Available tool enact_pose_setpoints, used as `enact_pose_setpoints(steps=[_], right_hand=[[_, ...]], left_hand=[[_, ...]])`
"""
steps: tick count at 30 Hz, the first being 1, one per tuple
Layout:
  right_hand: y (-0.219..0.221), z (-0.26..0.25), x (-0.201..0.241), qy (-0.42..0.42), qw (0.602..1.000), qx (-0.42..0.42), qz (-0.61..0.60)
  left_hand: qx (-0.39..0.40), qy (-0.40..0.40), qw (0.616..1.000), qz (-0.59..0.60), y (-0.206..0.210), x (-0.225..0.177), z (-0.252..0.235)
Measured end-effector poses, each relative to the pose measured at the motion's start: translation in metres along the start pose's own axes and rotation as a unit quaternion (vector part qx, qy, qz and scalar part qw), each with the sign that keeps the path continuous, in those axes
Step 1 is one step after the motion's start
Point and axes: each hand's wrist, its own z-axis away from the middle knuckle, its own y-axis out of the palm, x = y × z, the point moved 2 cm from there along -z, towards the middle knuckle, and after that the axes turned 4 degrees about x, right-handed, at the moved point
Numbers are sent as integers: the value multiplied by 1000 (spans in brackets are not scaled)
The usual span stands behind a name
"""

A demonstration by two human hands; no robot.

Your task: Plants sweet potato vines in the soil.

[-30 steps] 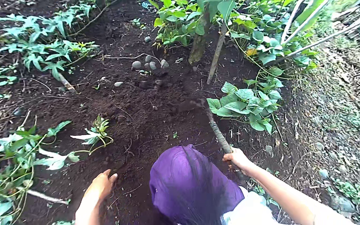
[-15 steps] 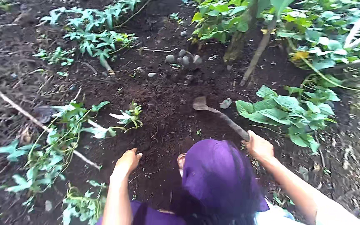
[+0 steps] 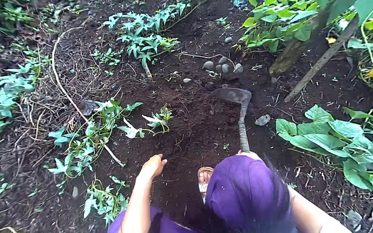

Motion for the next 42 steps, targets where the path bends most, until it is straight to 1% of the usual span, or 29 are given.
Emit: enact_pose_setpoints(steps=[2,3,5,6,7,8,9,10,11,12,14,15,17,19,20,22,24,25,26,29,30,31,32,33,35,37,38,40,42], right_hand=[[3,-3,29,-13,999,9,-41],[-2,-10,49,-14,999,-8,-36],[-27,-44,83,-25,996,-86,26],[-42,-64,97,-35,984,-137,110],[-57,-80,110,-41,951,-193,236],[-65,-88,122,-52,900,-246,356],[-64,-87,134,-72,849,-265,452],[-53,-82,141,-112,814,-258,509],[-35,-75,142,-154,797,-232,535],[-14,-70,133,-188,800,-180,540],[22,-74,91,-224,814,-53,533],[33,-82,64,-239,803,-19,546],[39,-102,25,-279,771,-23,572],[49,-119,11,-311,769,-63,554],[59,-125,10,-315,783,-84,530],[85,-131,11,-284,834,-119,458],[109,-136,19,-272,861,-134,409],[119,-136,26,-280,864,-116,402],[127,-133,33,-295,860,-80,408],[139,-124,58,-357,832,74,418],[138,-125,69,-364,831,100,407],[131,-129,80,-371,836,98,393],[119,-137,90,-376,844,71,376],[105,-150,100,-371,854,24,364],[86,-180,111,-320,867,-83,372],[93,-205,108,-261,870,-146,391],[104,-210,106,-256,867,-161,396],[123,-210,104,-272,859,-147,408],[131,-200,102,-298,840,-82,445]], left_hand=[[-6,-28,1000,-6,1,9,6],[-7,-43,999,-15,2,14,7],[-3,-61,998,-27,3,16,8],[0,-59,998,-28,3,13,8],[3,-50,998,-28,5,7,8],[3,-31,999,-28,8,-2,8],[-3,-1,1000,-28,10,-13,9],[-14,40,999,-27,15,-27,9],[-29,92,995,-23,23,-40,7],[-49,148,988,-23,33,-54,3],[-98,260,960,-38,60,-79,-9],[-119,308,942,-56,73,-88,-15],[-147,382,908,-95,96,-100,-25],[-162,430,880,-122,111,-108,-40],[-168,443,871,-127,116,-113,-50],[-173,452,862,-153,128,-125,-73],[-187,447,853,-192,127,-136,-94],[-217,444,845,-204,122,-138,-100],[-258,442,833,-213,115,-137,-103],[-429,427,768,-210,91,-130,-106],[-469,411,754,-204,78,-129,-105],[-495,392,751,-193,65,-131,-104],[-513,366,756,-176,52,-134,-103],[-521,332,771,-152,41,-136,-105],[-507,234,827,-70,25,-133,-115],[-423,120,897,44,18,-128,-125],[-394,95,910,89,17,-126,-129],[-394,97,902,147,20,-127,-134],[-399,101,887,208,21,-131,-132]])
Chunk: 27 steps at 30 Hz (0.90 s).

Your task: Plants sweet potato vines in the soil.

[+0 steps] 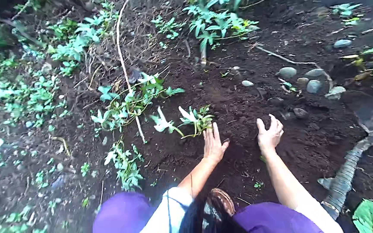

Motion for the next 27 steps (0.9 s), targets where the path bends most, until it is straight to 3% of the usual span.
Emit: enact_pose_setpoints(steps=[3,7,9,11,13,15,17,18,20,22,24,25,27], right_hand=[[2,22,20,-157,984,70,43],[24,16,62,-306,933,143,128],[46,-1,79,-372,890,192,181],[58,-19,91,-409,856,241,203],[53,-23,100,-395,858,263,195],[40,2,94,-380,891,204,142],[35,47,68,-421,900,92,74],[39,73,53,-459,884,66,53],[56,127,29,-539,829,144,40],[84,171,19,-590,752,286,62],[106,192,16,-586,681,421,124],[110,192,14,-576,663,455,148],[100,177,9,-581,666,443,151]], left_hand=[[-67,-18,997,44,2,-3,2],[-55,91,990,-95,20,-5,7],[-69,104,982,-143,25,-3,11],[-84,120,977,-154,26,3,27],[-137,120,978,-101,17,15,57],[-169,-12,985,-41,-6,40,87],[-210,-203,956,-21,-34,86,98],[-231,-289,929,-7,-45,114,96],[-259,-417,871,39,-52,163,87],[-261,-430,862,60,-41,182,81],[-244,-364,898,47,-21,160,82],[-228,-339,912,45,-11,139,84],[-180,-303,933,65,1,93,85]])
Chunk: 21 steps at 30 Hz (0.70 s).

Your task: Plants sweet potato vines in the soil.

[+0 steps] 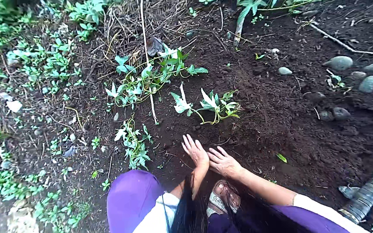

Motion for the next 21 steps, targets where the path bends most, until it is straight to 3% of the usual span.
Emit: enact_pose_setpoints(steps=[3,5,8,10,12,16,18,21], right_hand=[[-25,40,-33,-8,994,-87,66],[-47,67,-57,10,975,-185,124],[-91,83,-80,158,923,-326,128],[-115,76,-94,318,895,-310,49],[-129,48,-110,396,876,-275,-5],[-139,-10,-106,348,912,-218,15],[-130,-21,-104,306,929,-198,56],[-130,-22,-101,309,933,-171,71]], left_hand=[[131,16,987,96,0,-48,33],[201,24,955,219,-6,-75,45],[237,113,919,295,-8,-97,53],[249,149,931,223,-5,-103,54],[271,182,936,130,2,-104,56],[319,212,923,31,12,-102,58],[345,224,912,-20,13,-99,56],[414,237,876,-71,-7,-102,43]])
